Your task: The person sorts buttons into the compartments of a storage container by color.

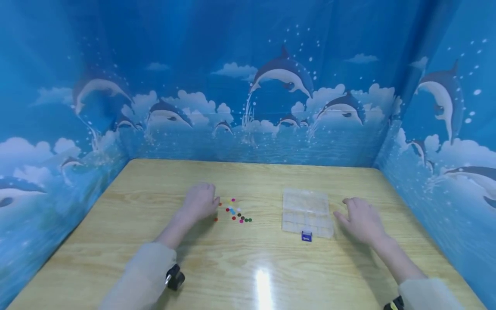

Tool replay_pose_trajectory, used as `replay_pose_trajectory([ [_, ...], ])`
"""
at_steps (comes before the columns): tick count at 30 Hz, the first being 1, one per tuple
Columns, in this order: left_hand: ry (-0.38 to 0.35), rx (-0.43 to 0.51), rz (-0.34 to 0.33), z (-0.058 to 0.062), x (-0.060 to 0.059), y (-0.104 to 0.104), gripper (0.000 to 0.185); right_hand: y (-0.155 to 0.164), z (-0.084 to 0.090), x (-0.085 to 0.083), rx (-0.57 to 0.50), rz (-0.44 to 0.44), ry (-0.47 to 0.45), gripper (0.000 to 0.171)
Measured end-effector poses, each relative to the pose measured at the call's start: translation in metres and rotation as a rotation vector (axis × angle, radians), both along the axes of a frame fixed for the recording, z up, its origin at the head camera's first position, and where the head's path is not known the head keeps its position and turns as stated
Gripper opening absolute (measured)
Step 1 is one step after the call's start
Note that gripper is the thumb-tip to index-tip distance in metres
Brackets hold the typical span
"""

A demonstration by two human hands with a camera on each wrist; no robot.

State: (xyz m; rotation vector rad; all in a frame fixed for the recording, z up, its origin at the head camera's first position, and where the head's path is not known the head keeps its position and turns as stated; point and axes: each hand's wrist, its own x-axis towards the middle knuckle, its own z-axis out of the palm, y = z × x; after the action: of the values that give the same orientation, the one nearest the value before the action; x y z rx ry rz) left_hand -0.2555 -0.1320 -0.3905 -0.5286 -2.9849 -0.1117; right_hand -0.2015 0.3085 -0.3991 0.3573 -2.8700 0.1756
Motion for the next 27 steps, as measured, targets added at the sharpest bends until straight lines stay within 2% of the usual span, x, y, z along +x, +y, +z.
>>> replay_pose_trajectory([
  [4, -0.053, -0.001, -0.018, -0.004, 0.000, 0.007, 0.027, -0.010, -0.004, 0.008, 0.003, 0.051, 0.008, 0.052],
  [11, -0.027, -0.087, -0.122, -0.012, 0.002, 0.014, 0.027, -0.020, -0.011, 0.016, 0.011, 0.142, 0.000, 0.052],
  [16, -0.033, -0.103, -0.161, -0.013, 0.003, 0.013, 0.024, -0.022, -0.013, 0.017, 0.045, 0.190, -0.021, 0.055],
  [21, -0.037, -0.111, -0.155, -0.016, -0.001, 0.008, 0.018, -0.024, -0.015, 0.018, 0.087, 0.218, -0.011, 0.052],
  [27, -0.049, -0.109, -0.152, -0.021, -0.008, 0.004, 0.015, -0.026, -0.016, 0.021, 0.097, 0.197, -0.011, 0.050],
])
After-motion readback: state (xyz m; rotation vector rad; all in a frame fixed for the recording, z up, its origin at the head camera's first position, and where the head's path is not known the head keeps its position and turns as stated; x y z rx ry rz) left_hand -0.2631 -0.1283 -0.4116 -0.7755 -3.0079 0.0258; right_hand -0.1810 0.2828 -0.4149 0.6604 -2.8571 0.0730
